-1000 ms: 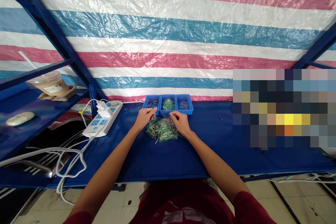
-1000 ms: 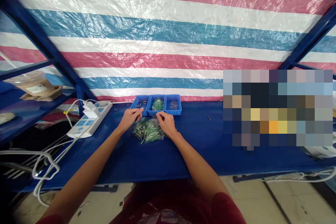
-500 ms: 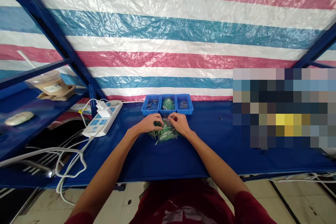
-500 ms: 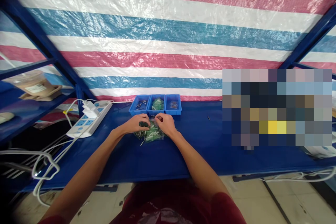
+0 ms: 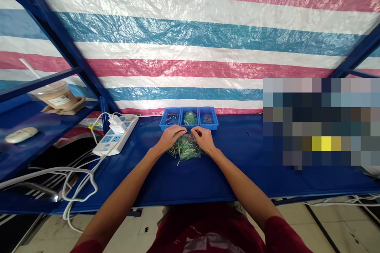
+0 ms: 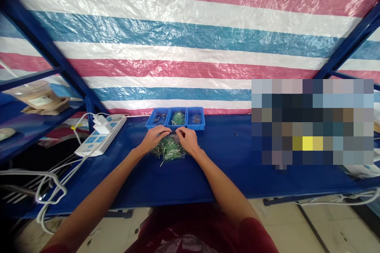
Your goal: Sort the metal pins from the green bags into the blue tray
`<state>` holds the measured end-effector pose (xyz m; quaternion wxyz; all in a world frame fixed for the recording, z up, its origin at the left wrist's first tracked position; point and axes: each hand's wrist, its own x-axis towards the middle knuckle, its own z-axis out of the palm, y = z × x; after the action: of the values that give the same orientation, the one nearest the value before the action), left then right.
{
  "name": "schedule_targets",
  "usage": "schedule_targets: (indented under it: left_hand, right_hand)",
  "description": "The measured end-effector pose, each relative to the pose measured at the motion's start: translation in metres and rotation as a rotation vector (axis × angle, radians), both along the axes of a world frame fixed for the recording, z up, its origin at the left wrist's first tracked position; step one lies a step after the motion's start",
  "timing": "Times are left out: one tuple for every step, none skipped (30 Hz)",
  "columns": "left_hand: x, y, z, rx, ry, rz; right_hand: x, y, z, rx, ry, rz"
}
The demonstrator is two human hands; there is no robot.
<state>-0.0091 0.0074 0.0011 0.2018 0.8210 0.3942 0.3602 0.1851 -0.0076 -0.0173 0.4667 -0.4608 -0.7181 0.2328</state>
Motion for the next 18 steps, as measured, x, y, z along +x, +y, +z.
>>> schedule_targets:
  left_hand:
    - [0.000, 0.000, 0.000, 0.014, -0.019, 0.003]
    - [0.001, -0.001, 0.000, 0.018, -0.037, 0.010]
    - [0.002, -0.002, 0.001, 0.014, -0.055, 0.024]
    - [0.002, -0.003, 0.001, 0.001, -0.073, 0.043]
    - [0.003, -0.005, 0.002, -0.015, -0.090, 0.065]
    - [0.004, -0.006, 0.002, -0.031, -0.107, 0.084]
    - [0.005, -0.007, 0.003, -0.044, -0.122, 0.100]
    - [0.006, -0.008, 0.004, -0.054, -0.133, 0.108]
    - [0.007, -0.009, 0.005, -0.059, -0.143, 0.113]
    - [0.008, -0.010, 0.005, -0.058, -0.153, 0.114]
    - [0.009, -0.011, 0.006, -0.055, -0.165, 0.117]
    - [0.009, -0.011, 0.006, -0.053, -0.176, 0.119]
    - [0.010, -0.012, 0.006, -0.054, -0.189, 0.121]
    - [0.011, -0.012, 0.006, -0.059, -0.204, 0.122]
    - [0.012, -0.012, 0.006, -0.068, -0.219, 0.122]
    - [0.012, -0.013, 0.005, -0.079, -0.232, 0.121]
    - [0.013, -0.013, 0.005, -0.090, -0.243, 0.119]
    - [0.013, -0.013, 0.004, -0.100, -0.250, 0.117]
  right_hand:
    - [0.000, 0.000, 0.000, -0.002, 0.000, -0.002]
    - [0.000, -0.001, 0.001, -0.003, 0.001, -0.003]
    - [0.000, -0.001, 0.001, -0.003, 0.004, -0.002]
    - [0.000, -0.001, 0.001, -0.003, 0.010, 0.002]
    - [0.000, -0.002, 0.002, 0.000, 0.018, 0.011]
    - [0.000, -0.002, 0.002, 0.004, 0.029, 0.023]
    - [0.000, -0.003, 0.003, 0.009, 0.042, 0.040]
    - [0.000, -0.004, 0.003, 0.013, 0.055, 0.062]
    - [0.000, -0.004, 0.004, 0.017, 0.067, 0.087]
    - [-0.001, -0.005, 0.004, 0.019, 0.078, 0.110]
    - [-0.001, -0.005, 0.004, 0.018, 0.088, 0.130]
    - [-0.002, -0.005, 0.003, 0.015, 0.095, 0.147]
    - [-0.003, -0.005, 0.002, 0.011, 0.101, 0.159]
    - [-0.003, -0.005, 0.001, 0.005, 0.105, 0.163]
    - [-0.004, -0.005, 0.000, 0.000, 0.107, 0.164]
    - [-0.004, -0.004, -0.001, -0.002, 0.106, 0.161]
    - [-0.004, -0.004, -0.002, -0.002, 0.105, 0.156]
    - [-0.004, -0.003, -0.002, 0.000, 0.103, 0.152]
